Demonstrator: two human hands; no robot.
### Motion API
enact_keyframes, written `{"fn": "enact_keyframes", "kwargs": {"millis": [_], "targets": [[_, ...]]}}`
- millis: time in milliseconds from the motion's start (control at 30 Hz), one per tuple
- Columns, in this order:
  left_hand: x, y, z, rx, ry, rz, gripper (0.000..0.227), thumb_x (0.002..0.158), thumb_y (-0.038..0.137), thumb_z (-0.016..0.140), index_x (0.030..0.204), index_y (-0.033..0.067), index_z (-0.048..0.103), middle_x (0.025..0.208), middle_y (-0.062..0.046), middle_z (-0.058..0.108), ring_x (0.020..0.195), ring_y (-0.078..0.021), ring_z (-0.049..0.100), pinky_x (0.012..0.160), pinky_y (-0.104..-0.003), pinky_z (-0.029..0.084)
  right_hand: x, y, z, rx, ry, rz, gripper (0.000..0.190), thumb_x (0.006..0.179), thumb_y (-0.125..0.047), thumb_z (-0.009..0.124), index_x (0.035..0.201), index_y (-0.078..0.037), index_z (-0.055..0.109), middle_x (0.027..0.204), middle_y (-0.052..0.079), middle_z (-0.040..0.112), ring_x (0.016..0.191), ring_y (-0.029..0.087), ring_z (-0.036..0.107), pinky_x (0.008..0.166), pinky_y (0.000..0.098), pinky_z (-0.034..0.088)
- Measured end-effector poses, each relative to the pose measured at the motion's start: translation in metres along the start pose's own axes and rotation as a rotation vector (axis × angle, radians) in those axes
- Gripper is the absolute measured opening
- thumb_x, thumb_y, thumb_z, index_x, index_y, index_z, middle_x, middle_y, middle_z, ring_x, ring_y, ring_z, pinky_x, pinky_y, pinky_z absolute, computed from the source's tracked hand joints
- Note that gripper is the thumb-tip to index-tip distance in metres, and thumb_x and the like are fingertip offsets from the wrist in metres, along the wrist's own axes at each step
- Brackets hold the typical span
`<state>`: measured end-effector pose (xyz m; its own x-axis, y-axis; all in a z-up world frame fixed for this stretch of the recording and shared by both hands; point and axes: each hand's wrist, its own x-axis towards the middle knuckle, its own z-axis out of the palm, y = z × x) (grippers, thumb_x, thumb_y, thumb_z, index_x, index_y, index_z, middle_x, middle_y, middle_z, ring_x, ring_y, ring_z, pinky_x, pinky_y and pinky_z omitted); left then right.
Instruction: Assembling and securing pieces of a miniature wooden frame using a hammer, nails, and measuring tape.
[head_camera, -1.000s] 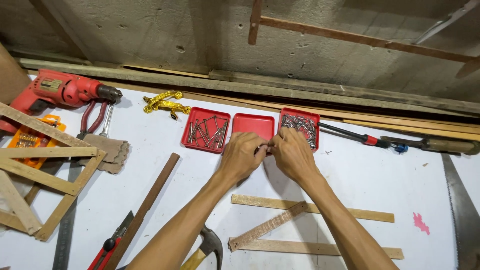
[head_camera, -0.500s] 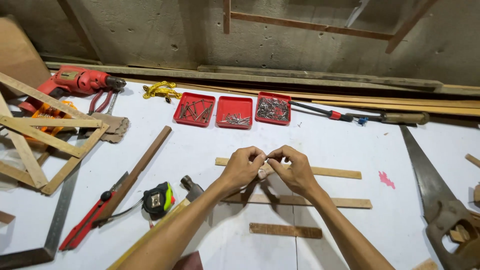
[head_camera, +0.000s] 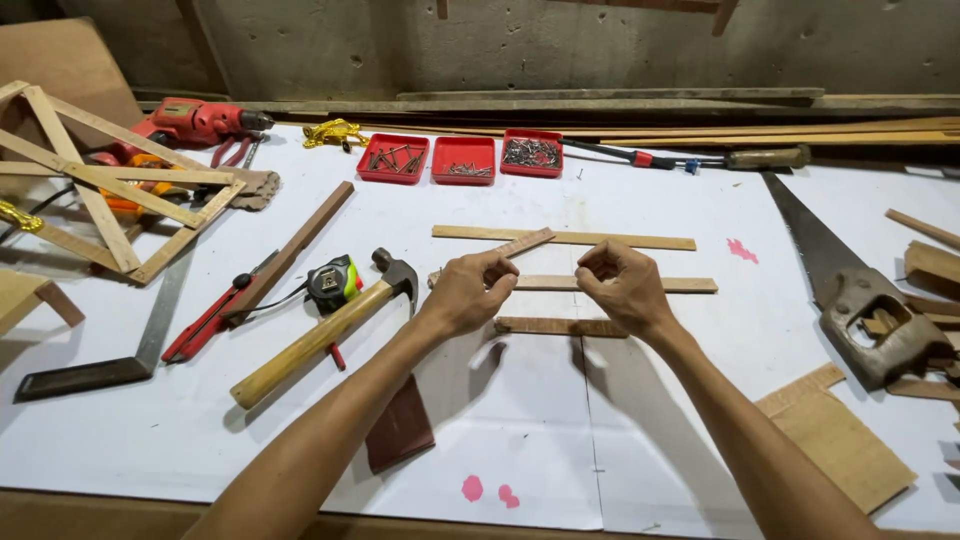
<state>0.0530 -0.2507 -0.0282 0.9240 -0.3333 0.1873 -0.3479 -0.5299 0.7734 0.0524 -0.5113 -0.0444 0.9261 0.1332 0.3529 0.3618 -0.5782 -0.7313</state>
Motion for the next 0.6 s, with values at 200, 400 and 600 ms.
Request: {"fn": "enact_keyframes", "kwargs": {"millis": [200,400,600], "targets": [[-0.034,0.007,-0.027,0.081,0.051,0.112,0.024,0.092,0.024,0.064,0.101,0.0040,0.075,0.097,-0.014,0.078,0.086,-0.0232,0.076,0.081,-0.037,0.061,-0.015,-0.028,-0.014,-0.154,0.024,0.003,0.017,0.090,-0.016,0.072,0.099,-0.002,0.074,0.086,0.011,0.077,0.075,0.018,0.074,0.070,0.0291,0.062],[-0.036,0.003,-0.051,0.204,-0.004,0.098,0.023,0.088,0.025,0.068,0.100,0.0077,0.077,0.099,-0.012,0.078,0.088,-0.0262,0.074,0.085,-0.040,0.057,0.003,-0.036,-0.004,-0.160,0.047,-0.036,0.016,0.092,-0.015,0.070,0.100,-0.003,0.075,0.087,0.010,0.078,0.075,0.016,0.075,0.069,0.0267,0.064],[-0.003,-0.020,-0.053,0.093,0.018,0.038,0.024,0.093,0.020,0.062,0.107,0.0060,0.076,0.104,-0.013,0.077,0.092,-0.0256,0.074,0.086,-0.038,0.058,0.022,-0.013,0.015,-0.235,0.064,0.023,0.015,0.091,-0.016,0.071,0.098,-0.004,0.077,0.087,0.010,0.078,0.072,0.017,0.074,0.064,0.0279,0.061]]}}
